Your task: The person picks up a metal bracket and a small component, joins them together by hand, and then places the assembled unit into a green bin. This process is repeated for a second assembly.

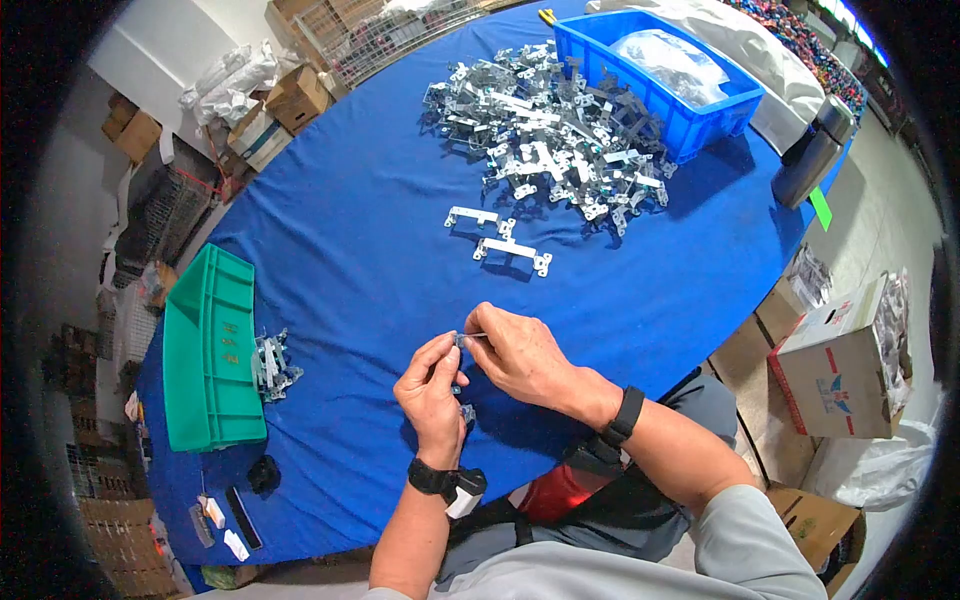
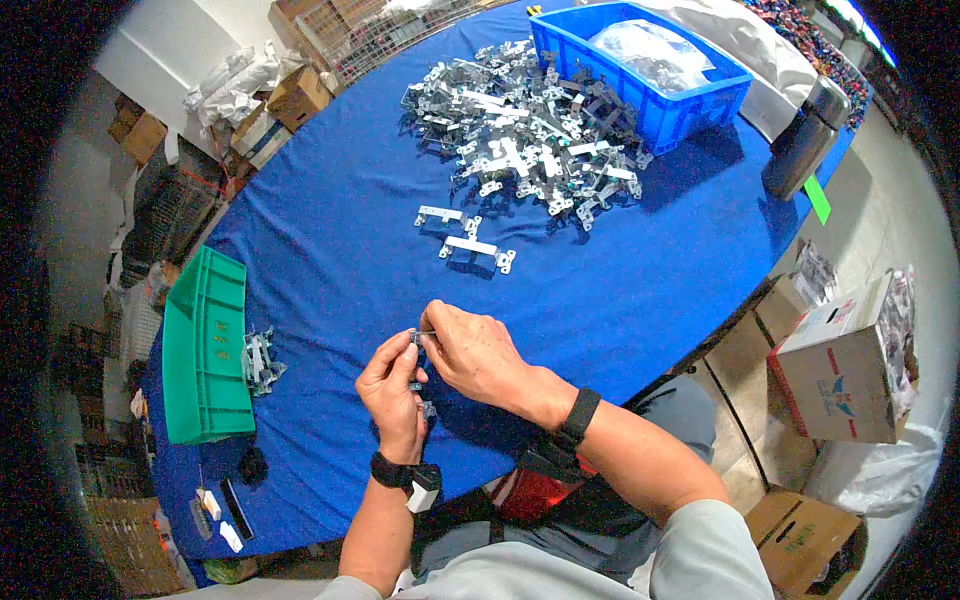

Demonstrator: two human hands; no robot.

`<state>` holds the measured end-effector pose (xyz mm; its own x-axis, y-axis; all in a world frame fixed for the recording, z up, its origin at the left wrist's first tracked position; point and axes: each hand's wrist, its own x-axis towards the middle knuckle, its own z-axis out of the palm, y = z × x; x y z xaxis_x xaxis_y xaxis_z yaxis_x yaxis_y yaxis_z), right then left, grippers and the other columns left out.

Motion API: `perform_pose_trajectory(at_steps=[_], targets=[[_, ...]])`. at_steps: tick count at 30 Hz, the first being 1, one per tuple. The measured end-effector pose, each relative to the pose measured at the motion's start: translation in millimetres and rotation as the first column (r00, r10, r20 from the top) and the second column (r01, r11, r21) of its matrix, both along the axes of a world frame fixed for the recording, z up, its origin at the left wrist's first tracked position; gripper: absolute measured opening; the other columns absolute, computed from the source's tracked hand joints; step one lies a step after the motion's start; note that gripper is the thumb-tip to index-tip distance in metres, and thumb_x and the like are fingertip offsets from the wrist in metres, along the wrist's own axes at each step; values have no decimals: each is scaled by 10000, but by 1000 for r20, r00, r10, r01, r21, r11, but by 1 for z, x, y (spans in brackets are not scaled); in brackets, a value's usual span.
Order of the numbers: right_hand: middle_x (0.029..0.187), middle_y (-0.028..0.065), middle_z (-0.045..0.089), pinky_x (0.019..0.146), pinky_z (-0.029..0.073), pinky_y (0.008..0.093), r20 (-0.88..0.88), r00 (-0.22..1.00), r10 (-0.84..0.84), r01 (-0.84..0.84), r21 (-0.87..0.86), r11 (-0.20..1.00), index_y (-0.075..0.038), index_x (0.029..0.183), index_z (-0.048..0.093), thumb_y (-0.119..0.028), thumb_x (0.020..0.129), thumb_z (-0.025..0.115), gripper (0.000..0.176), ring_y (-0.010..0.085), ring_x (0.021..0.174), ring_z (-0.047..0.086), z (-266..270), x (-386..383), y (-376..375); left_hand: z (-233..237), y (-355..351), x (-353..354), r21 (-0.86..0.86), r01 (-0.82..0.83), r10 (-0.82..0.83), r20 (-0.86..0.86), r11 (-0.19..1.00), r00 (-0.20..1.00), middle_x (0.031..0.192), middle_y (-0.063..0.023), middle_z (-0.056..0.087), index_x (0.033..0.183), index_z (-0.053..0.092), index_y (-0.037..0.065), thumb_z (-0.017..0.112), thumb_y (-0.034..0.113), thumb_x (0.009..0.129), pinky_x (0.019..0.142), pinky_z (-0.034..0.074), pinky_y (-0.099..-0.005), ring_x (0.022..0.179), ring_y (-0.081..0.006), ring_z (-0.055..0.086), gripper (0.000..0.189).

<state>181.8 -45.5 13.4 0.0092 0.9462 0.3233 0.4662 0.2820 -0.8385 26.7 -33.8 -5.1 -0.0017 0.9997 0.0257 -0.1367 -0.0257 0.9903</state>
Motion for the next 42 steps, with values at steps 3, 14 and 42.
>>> perform_pose_trajectory(at_steps=[3, 14, 42], targets=[[850, 207, 650, 622, 496, 514, 59, 998, 11, -10, -29, 1000, -31, 977, 520, -195, 955, 581, 176, 428, 763, 639, 3, 1, 0, 1, 0, 0, -10, 2, -2, 8, 1000, 1000, 1106, -120, 695, 1037, 724, -33, 642, -64, 888, 570, 509, -219, 782, -118, 640, 172], [816, 195, 638, 587, 493, 468, 120, 993, -2, 0, 16, 1000, -11, 955, 510, -110, 918, 636, 164, 394, 700, 642, 2, -1, 0, 0, 0, 3, 39, -17, 17, 0, 999, 1000, 1004, -86, 716, 1073, 719, -18, 666, -15, 891, 542, 487, -203, 698, -88, 613, 189], [764, 205, 660, 576, 501, 515, 90, 996, -11, 12, -15, 1000, -19, 863, 564, -251, 956, 594, 252, 416, 694, 654, 4, 3, 3, -1, 0, 2, 33, 16, -16, -5, 999, 1000, 1035, -97, 716, 1070, 721, -16, 661, -18, 894, 595, 519, -218, 784, -112, 653, 186]])
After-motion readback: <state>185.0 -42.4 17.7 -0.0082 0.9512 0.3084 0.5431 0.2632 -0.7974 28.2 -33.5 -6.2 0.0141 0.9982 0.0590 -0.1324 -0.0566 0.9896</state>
